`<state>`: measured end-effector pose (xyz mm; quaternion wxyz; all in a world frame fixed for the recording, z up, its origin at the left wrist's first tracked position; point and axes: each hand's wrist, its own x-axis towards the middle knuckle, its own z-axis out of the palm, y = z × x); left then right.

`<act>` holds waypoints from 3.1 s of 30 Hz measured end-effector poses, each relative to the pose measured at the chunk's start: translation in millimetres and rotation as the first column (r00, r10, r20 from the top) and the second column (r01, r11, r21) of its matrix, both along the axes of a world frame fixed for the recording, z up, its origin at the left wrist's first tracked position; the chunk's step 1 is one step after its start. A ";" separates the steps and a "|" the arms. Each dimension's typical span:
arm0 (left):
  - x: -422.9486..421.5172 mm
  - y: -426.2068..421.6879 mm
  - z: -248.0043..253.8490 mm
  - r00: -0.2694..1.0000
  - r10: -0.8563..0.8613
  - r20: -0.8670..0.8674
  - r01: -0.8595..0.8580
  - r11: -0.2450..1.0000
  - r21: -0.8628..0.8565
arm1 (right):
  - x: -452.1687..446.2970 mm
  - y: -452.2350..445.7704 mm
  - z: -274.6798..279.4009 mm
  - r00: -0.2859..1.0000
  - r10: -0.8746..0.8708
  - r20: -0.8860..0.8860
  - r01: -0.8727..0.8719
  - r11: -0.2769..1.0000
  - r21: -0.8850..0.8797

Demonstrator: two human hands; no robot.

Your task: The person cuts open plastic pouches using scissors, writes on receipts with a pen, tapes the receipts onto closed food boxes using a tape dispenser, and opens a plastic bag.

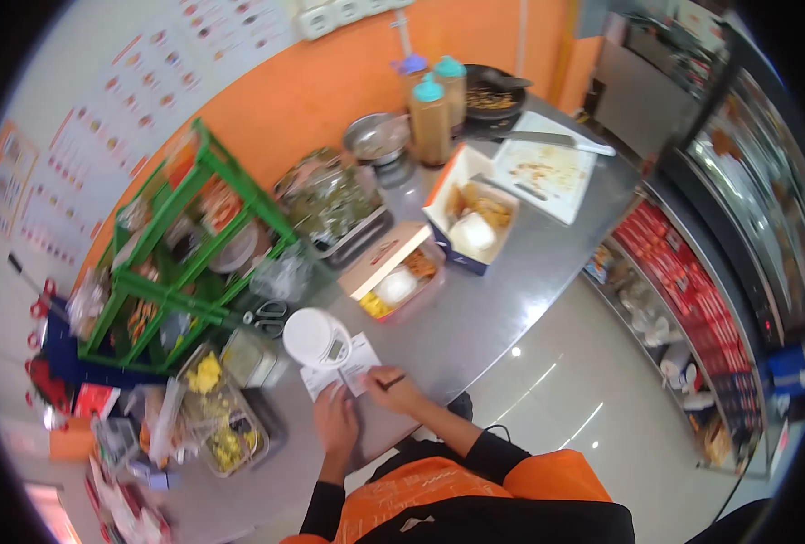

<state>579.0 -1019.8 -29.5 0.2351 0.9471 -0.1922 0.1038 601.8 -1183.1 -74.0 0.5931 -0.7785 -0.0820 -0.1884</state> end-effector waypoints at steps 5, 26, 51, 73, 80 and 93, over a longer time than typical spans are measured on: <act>0.2 -35.2 -16.6 0.997 0.075 -0.001 -0.075 0.994 -0.082 | 15.3 -31.5 4.8 0.866 0.293 -0.406 -0.214 0.950 0.229; -9.8 -59.8 -19.8 0.930 0.347 0.120 -0.345 0.938 -0.034 | 52.1 -5.1 6.4 0.999 -0.040 -0.026 0.033 0.972 -0.233; -12.0 -53.3 -32.9 0.939 0.321 0.122 -0.319 0.947 -0.036 | 47.6 -3.0 4.2 1.000 -0.006 -0.021 0.001 0.973 -0.231; -13.1 -55.1 -28.8 0.938 0.323 0.126 -0.318 0.946 -0.058 | 51.2 -15.0 10.5 0.976 -0.209 0.058 0.213 0.973 -0.085; -13.3 -56.5 -26.7 0.938 0.315 0.146 -0.307 0.949 -0.074 | 115.4 -76.1 105.0 0.987 -0.158 -0.026 0.160 0.975 0.156; -16.4 -56.1 -27.7 0.922 0.333 0.197 -0.326 0.943 -0.069 | 40.2 -14.7 12.5 0.935 0.180 -0.306 -0.111 0.967 0.229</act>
